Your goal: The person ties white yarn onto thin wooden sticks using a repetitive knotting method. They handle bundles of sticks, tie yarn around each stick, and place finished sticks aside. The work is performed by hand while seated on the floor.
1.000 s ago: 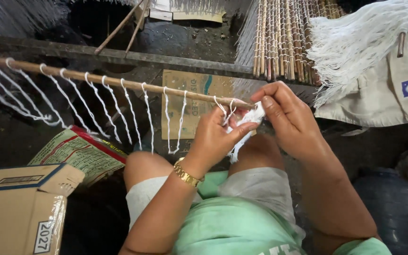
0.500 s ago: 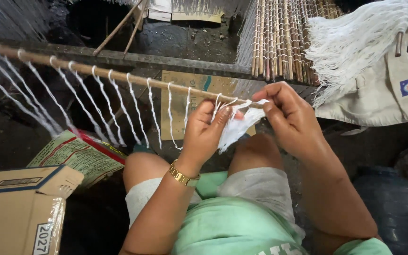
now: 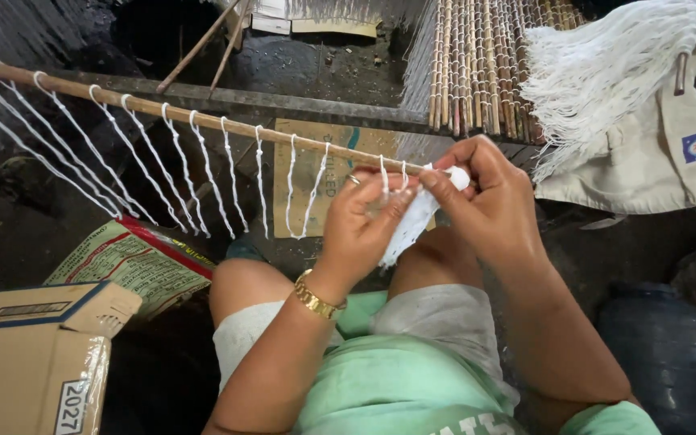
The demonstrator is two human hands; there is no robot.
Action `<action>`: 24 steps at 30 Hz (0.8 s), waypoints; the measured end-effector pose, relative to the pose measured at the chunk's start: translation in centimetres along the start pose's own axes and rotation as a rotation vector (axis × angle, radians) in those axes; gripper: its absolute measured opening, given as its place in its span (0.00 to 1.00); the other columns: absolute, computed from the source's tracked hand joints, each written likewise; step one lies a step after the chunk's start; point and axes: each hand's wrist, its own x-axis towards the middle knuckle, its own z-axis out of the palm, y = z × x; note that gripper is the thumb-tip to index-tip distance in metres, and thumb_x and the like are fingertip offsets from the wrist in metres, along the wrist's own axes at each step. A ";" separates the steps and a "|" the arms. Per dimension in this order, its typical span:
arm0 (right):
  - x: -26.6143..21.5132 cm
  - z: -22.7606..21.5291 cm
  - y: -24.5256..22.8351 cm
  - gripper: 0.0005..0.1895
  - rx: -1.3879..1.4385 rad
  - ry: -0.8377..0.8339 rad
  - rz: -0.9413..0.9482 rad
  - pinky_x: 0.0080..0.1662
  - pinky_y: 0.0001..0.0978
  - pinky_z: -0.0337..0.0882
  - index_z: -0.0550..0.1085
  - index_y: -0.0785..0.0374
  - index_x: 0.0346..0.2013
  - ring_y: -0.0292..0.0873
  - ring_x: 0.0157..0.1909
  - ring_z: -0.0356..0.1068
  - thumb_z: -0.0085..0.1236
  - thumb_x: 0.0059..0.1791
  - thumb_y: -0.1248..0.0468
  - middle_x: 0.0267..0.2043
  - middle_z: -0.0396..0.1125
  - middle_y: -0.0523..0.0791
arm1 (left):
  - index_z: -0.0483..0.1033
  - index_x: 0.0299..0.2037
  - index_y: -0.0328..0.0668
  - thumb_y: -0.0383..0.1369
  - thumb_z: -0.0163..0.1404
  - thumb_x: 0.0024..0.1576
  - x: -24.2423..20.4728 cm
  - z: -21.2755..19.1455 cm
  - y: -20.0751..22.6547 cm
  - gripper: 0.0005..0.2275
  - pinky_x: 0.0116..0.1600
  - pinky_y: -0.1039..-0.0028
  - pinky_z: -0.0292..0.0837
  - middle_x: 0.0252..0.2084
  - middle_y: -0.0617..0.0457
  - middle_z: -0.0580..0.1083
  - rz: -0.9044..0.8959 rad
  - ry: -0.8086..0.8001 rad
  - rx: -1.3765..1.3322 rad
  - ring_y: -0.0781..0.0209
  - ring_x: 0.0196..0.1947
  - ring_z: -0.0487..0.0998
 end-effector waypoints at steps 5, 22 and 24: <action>0.1 -0.1 0.0 0.11 0.034 0.028 -0.071 0.34 0.26 0.65 0.78 0.58 0.51 0.34 0.25 0.59 0.56 0.54 0.67 0.22 0.61 0.41 | 0.75 0.43 0.36 0.31 0.43 0.68 0.0 -0.2 0.4 0.08 0.48 0.74 0.73 0.35 0.48 0.79 -0.209 0.069 -0.370 0.67 0.36 0.77; 12.9 -9.7 12.6 0.10 -0.471 -0.026 -0.018 0.31 0.41 0.66 0.80 0.58 0.49 0.47 0.28 0.66 0.49 0.61 0.64 0.31 0.69 0.49 | 0.74 0.48 0.38 0.32 0.46 0.68 2.7 -5.9 2.5 0.07 0.38 0.84 0.66 0.37 0.52 0.76 -0.215 0.135 -0.215 0.74 0.31 0.71; 16.2 -12.9 16.7 0.14 -0.582 -0.007 0.060 0.27 0.39 0.65 0.79 0.56 0.54 0.42 0.27 0.65 0.44 0.68 0.61 0.34 0.71 0.47 | 0.73 0.49 0.41 0.35 0.45 0.69 2.7 -6.4 2.5 0.08 0.36 0.86 0.61 0.34 0.55 0.74 -0.244 0.106 -0.245 0.76 0.30 0.68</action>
